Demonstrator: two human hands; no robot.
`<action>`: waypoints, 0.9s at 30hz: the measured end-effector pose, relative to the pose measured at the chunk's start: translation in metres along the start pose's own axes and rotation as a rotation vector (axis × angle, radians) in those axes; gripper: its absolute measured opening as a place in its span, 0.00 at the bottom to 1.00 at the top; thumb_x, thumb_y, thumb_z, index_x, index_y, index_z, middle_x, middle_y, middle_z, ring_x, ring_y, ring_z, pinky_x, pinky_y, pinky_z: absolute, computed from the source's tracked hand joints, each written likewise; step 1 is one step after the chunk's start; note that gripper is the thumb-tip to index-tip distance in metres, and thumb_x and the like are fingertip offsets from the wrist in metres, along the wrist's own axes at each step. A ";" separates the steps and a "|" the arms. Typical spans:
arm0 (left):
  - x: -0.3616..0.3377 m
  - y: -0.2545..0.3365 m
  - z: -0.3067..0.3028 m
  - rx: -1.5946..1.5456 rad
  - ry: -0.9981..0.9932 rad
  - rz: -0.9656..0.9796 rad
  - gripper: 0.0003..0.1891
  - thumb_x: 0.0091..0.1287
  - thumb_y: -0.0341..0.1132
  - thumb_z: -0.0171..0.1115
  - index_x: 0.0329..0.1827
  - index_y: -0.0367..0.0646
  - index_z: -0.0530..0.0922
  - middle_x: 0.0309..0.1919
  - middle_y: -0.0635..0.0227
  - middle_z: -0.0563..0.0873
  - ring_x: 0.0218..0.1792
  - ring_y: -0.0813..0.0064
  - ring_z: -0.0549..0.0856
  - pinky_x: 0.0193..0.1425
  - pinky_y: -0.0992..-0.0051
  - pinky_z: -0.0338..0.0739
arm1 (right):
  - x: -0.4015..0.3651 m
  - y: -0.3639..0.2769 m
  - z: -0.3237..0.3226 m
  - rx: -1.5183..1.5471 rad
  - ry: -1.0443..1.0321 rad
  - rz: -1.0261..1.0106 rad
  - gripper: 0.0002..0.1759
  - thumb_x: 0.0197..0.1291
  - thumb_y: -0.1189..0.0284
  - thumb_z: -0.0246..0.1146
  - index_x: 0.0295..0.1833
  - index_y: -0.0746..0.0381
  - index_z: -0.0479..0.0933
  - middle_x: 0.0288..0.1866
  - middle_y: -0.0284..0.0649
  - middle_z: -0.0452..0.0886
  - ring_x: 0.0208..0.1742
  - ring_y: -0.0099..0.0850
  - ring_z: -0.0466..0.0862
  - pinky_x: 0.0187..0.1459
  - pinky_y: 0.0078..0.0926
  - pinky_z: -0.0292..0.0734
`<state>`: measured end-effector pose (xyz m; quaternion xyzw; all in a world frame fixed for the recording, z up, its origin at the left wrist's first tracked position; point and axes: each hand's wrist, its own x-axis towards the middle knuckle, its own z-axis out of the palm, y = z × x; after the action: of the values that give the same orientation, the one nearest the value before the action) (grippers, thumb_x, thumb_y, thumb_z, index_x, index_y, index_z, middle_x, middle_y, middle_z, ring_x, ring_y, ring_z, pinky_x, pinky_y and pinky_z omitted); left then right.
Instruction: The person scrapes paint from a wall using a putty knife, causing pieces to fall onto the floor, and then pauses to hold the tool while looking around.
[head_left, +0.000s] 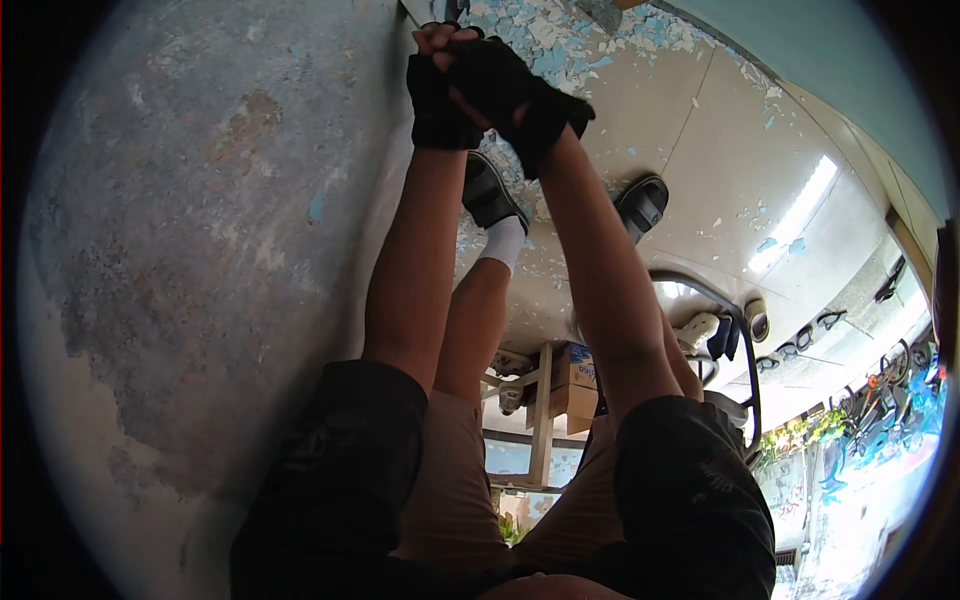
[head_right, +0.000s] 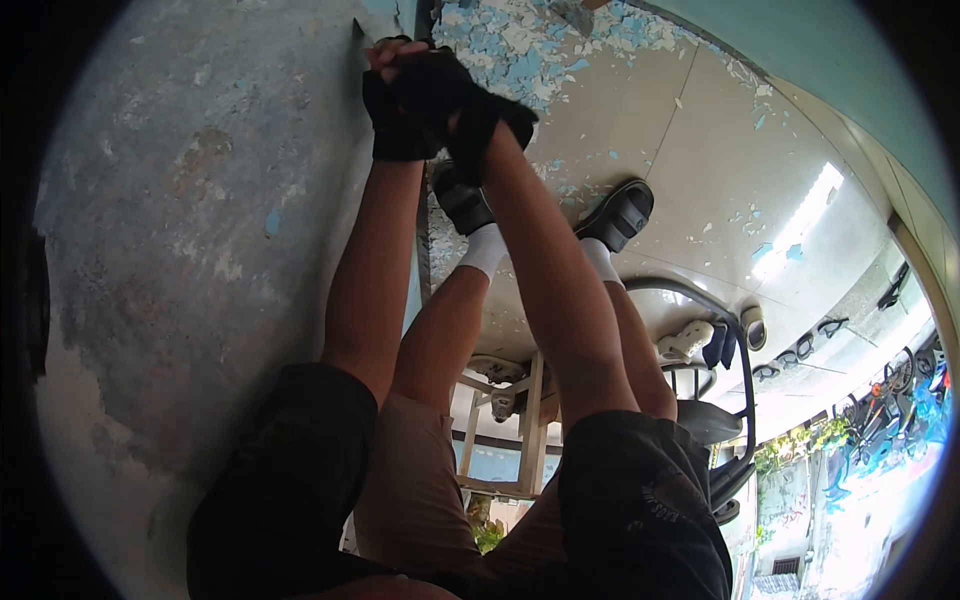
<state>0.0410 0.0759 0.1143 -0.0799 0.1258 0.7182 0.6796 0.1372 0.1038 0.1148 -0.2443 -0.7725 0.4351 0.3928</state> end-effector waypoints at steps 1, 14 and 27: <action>-0.008 -0.005 0.019 -0.025 0.029 0.073 0.15 0.73 0.50 0.48 0.39 0.51 0.75 0.33 0.76 0.78 0.43 0.73 0.79 0.50 0.70 0.76 | 0.008 -0.025 0.008 0.080 0.057 0.250 0.10 0.62 0.72 0.60 0.49 0.60 0.78 0.37 0.32 0.80 0.39 0.25 0.79 0.39 0.25 0.74; 0.033 -0.001 0.035 -0.154 0.243 0.046 0.12 0.71 0.47 0.54 0.32 0.52 0.76 0.29 0.76 0.80 0.22 0.85 0.76 0.27 0.84 0.72 | 0.031 -0.025 -0.036 1.262 -0.016 0.852 0.30 0.58 0.54 0.63 0.60 0.62 0.70 0.34 0.35 0.78 0.26 0.21 0.72 0.23 0.19 0.63; 0.055 0.014 0.060 -0.037 -0.366 -0.503 0.14 0.71 0.51 0.49 0.39 0.56 0.79 0.23 0.79 0.78 0.16 0.78 0.72 0.14 0.73 0.65 | 0.079 -0.037 -0.067 0.959 -0.077 0.839 0.13 0.65 0.63 0.54 0.46 0.59 0.77 0.31 0.39 0.79 0.34 0.31 0.78 0.37 0.27 0.73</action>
<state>0.0272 0.1452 0.1567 0.0100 -0.0355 0.5323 0.8458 0.1458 0.1741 0.1988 -0.3072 -0.3444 0.8577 0.2265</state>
